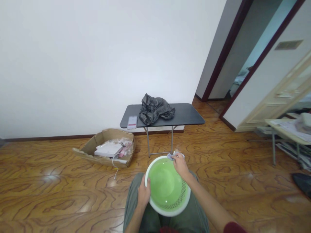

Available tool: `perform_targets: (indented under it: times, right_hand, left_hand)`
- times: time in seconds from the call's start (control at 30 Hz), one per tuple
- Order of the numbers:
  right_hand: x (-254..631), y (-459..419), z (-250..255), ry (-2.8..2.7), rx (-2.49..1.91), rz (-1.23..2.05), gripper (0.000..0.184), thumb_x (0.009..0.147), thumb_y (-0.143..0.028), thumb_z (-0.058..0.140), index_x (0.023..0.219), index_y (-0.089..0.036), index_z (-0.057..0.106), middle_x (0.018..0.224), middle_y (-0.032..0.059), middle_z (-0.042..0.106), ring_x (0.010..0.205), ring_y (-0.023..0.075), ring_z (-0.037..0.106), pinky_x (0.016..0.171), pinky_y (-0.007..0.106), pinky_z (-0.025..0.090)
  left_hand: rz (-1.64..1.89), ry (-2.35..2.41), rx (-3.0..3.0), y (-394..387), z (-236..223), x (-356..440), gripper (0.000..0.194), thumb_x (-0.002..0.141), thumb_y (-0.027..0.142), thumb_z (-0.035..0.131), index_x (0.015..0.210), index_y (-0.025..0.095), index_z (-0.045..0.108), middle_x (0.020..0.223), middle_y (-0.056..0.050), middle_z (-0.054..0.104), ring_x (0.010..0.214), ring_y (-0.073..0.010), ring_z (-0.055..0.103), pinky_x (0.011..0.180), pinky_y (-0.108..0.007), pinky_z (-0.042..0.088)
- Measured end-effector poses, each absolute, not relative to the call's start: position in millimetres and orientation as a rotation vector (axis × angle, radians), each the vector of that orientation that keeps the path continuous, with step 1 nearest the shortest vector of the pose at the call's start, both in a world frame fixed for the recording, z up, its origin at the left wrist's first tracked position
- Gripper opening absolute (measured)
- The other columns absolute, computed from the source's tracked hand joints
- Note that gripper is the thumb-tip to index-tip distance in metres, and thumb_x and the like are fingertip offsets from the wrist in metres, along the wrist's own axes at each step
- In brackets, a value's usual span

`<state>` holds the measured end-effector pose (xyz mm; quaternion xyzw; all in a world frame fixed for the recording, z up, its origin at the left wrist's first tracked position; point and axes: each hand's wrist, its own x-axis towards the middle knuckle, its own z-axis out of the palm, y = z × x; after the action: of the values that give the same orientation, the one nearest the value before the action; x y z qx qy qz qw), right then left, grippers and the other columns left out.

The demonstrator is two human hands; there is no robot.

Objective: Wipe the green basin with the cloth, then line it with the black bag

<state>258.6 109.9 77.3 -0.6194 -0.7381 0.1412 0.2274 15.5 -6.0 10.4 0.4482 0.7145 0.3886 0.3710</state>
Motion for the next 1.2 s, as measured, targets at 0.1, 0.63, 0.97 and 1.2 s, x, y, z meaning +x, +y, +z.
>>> perform_targets:
  times: [0.1, 0.63, 0.97, 1.2]
  right_hand:
    - [237.3, 120.4, 85.8, -2.096, -1.691, 0.442, 0.044, 0.086, -0.003, 0.044, 0.114, -0.016, 0.076, 0.108, 0.0116, 0.069, 0.105, 0.0217, 0.058, 0.103, 0.032, 0.04]
    - [125.4, 94.4, 72.7, -2.541, -1.233, 0.564, 0.035, 0.093, -0.013, 0.048, 0.111, -0.02, 0.077, 0.106, 0.0089, 0.071, 0.107, 0.0216, 0.052, 0.096, 0.031, 0.044]
    - [215.7, 119.2, 76.4, -2.144, -1.528, 0.443, 0.051, 0.085, -0.002, 0.041, 0.12, -0.016, 0.075, 0.121, 0.0098, 0.072, 0.113, 0.0231, 0.057, 0.107, 0.035, 0.041]
    - [272.0, 94.4, 58.9, -2.025, -1.658, 0.311, 0.048, 0.087, -0.009, 0.041, 0.122, -0.018, 0.074, 0.12, 0.0124, 0.071, 0.111, 0.0256, 0.06, 0.105, 0.041, 0.045]
  left_hand:
    - [1.036, 1.809, 1.158, -6.7, 11.9, 16.0, 0.047, 0.096, 0.04, 0.046, 0.136, 0.019, 0.059, 0.134, -0.01, 0.068, 0.128, -0.0247, 0.061, 0.109, -0.037, 0.046]
    - [1.045, 1.772, 1.114, -7.0, 6.9, 15.7, 0.053, 0.096, 0.042, 0.046, 0.143, 0.017, 0.054, 0.138, -0.011, 0.066, 0.129, -0.027, 0.06, 0.108, -0.04, 0.046]
    - [1.111, 1.759, 1.082, -7.8, 3.1, 16.2, 0.05, 0.093, 0.042, 0.051, 0.136, 0.019, 0.06, 0.137, -0.009, 0.066, 0.132, -0.027, 0.058, 0.114, -0.042, 0.042]
    - [1.143, 1.735, 1.041, -8.6, 0.7, 17.3, 0.05, 0.091, 0.043, 0.055, 0.136, 0.021, 0.061, 0.133, -0.008, 0.069, 0.129, -0.0265, 0.06, 0.114, -0.042, 0.042]
